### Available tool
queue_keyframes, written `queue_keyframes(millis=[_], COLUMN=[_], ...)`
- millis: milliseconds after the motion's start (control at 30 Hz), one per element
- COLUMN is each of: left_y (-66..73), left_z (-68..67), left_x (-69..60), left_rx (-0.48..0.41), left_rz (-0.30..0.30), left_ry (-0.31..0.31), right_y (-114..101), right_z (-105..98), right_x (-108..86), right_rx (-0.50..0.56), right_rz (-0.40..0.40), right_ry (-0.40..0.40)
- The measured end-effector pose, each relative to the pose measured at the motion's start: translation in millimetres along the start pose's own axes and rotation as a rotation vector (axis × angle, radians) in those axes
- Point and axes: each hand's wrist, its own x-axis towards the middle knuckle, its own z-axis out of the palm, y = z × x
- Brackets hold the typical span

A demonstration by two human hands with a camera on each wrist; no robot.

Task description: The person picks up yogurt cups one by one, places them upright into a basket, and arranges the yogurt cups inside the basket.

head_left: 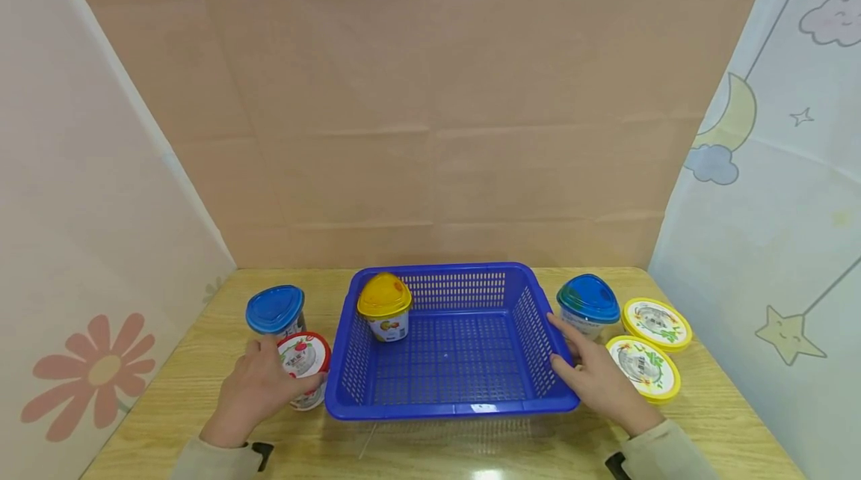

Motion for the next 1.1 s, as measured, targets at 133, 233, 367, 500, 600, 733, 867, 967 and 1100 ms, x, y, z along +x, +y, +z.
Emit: queue_keyframes(millis=[133,233,367,500,600,733,867,967,1100], left_y=[0.7,1.8,3.7,5.7,6.8,7.8,9.0,10.1,12.3], left_z=[-1.3,-2.7,-5.1,-7.3,-8.3,-9.7,-12.5,-14.5,-17.8], left_x=[-1.7,-2.8,-3.9,-4.3,-5.1,-6.4,-7.7,-9.0,-11.1], left_rx=[0.000,-0.007,-0.008,0.005,0.005,-0.004,-0.012,-0.021,-0.035], left_rz=[0.013,0.019,0.026,0.026,0.026,0.031,0.034,0.028,0.025], left_ry=[0.016,0.029,0.041,0.041,0.045,0.064,0.073,0.077,0.093], right_y=[0,0,0,0,1,2,1,0,0], right_z=[1,1,1,1,1,1,0,0,0], right_x=[0.3,1.2,2.0,1.7,1.8,2.1,1.0,0.2,0.0], right_rx=[-0.012,-0.024,-0.030,-0.028,-0.031,-0.040,-0.031,-0.022,-0.017], right_rz=[0.007,0.013,0.010,0.001,-0.002,0.003,-0.006,-0.009,-0.001], right_ry=[0.007,0.015,0.020,0.016,0.018,0.025,0.017,0.010,0.008])
